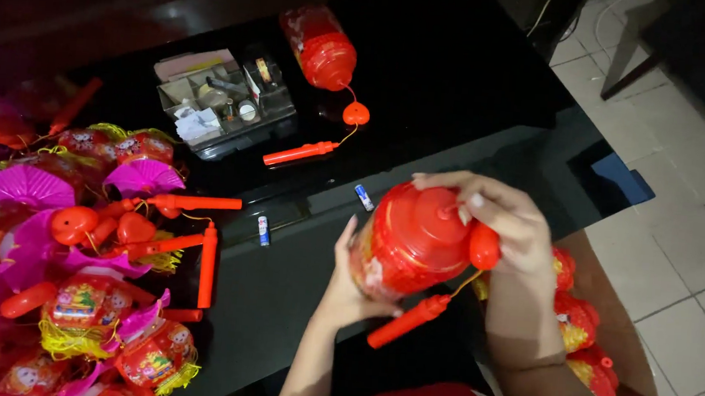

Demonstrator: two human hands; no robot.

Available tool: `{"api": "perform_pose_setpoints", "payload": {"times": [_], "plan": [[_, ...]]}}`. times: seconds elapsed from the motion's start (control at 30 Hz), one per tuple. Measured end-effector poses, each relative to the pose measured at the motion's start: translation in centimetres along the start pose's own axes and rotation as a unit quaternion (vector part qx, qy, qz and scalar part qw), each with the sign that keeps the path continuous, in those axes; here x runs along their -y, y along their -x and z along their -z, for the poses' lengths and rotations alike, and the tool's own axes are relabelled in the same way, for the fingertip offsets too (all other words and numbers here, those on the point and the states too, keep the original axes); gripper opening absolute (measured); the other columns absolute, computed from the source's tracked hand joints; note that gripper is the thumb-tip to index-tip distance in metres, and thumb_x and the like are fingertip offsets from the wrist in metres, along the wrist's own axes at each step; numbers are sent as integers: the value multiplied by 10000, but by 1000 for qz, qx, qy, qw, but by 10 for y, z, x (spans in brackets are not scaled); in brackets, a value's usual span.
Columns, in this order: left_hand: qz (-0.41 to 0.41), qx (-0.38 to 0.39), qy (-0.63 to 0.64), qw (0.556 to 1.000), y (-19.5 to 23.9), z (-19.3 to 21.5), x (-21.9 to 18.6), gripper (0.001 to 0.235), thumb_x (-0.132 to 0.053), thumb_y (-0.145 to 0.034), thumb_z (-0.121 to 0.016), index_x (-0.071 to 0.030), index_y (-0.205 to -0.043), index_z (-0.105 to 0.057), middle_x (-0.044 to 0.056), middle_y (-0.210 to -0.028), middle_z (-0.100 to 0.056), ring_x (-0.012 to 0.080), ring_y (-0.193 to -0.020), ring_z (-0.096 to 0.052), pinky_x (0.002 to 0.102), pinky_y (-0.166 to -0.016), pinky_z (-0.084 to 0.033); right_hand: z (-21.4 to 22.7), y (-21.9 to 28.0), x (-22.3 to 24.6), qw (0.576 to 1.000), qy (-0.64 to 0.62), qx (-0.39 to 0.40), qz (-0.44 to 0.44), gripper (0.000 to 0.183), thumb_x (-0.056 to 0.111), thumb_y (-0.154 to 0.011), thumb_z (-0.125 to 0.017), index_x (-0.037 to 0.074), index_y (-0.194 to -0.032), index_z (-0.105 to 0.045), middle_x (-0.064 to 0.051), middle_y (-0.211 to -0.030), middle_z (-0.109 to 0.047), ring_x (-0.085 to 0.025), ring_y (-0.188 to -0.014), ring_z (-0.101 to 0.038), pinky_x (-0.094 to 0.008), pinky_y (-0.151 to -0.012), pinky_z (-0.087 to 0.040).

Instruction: Assembling decorative plastic lanterns by installing batteries into the handles and attaching them to the lantern bodies.

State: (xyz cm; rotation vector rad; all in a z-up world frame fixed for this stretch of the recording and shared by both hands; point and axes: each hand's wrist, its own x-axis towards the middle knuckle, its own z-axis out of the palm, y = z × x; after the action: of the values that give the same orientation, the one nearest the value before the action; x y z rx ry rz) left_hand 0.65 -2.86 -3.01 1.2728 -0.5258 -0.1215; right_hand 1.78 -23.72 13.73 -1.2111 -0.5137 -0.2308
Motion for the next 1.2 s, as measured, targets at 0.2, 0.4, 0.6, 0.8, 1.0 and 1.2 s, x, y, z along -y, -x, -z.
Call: {"api": "perform_pose_setpoints", "payload": {"times": [0.2,0.4,0.6,0.8,1.0,1.2], "plan": [[52,59,38,996,25,17,-22,1151,-141,-532,-989,-38,-1432,-279,219,-1335,-521,355,-1248,-509,526,-1059,-421,14,-6,-48,970,-201,24,-133,285,112,-1040,-528,-23,-791,-553,-471,-1237,-593,-532,-1184,-627,-588,-1088,-402],[121,127,91,980,50,32,-42,640,-170,-717,-927,-93,-1241,-568,91,-1052,-741,215,-982,-742,416,-891,-644,2,-18,-48,917,-294,48,-264,227,104,-1019,-575,36,-846,-704,-232,-1283,-694,-308,-1073,-697,-382,-928,-544],[208,109,22,972,68,43,-25,838,-313,-593,-978,-116,-1293,-562,86,-1274,-683,239,-1210,-651,408,-986,-588,10,-16,-62,924,-263,56,-271,263,182,-1049,-564,92,-831,-682,-247,-1261,-699,-338,-1251,-633,-399,-1030,-494],[194,182,-97,959,81,56,-9,302,-260,-951,-686,-122,-1213,-624,70,-1250,-687,215,-1167,-650,378,-908,-567,10,-17,-59,907,-301,15,-293,236,158,-1001,-627,69,-783,-639,-279,-1241,-686,-319,-1105,-666,-354,-957,-504],[220,234,-95,942,99,89,4,356,-175,-1034,-506,-144,-680,-500,-17,-653,-562,119,-635,-522,278,-648,-439,9,-20,-52,928,-237,14,-286,265,192,-1006,-579,96,-759,-574,-319,-1251,-675,-307,-1047,-656,-359,-932,-488],[38,-108,-173,978,86,101,-57,62,-74,-932,-676,-131,-948,-689,13,-1025,-682,327,-1345,-581,461,-1130,-408,17,-22,-49,942,-234,0,-242,277,186,-1003,-568,80,-748,-567,-362,-1236,-663,-364,-1070,-664,-375,-997,-469]]}}
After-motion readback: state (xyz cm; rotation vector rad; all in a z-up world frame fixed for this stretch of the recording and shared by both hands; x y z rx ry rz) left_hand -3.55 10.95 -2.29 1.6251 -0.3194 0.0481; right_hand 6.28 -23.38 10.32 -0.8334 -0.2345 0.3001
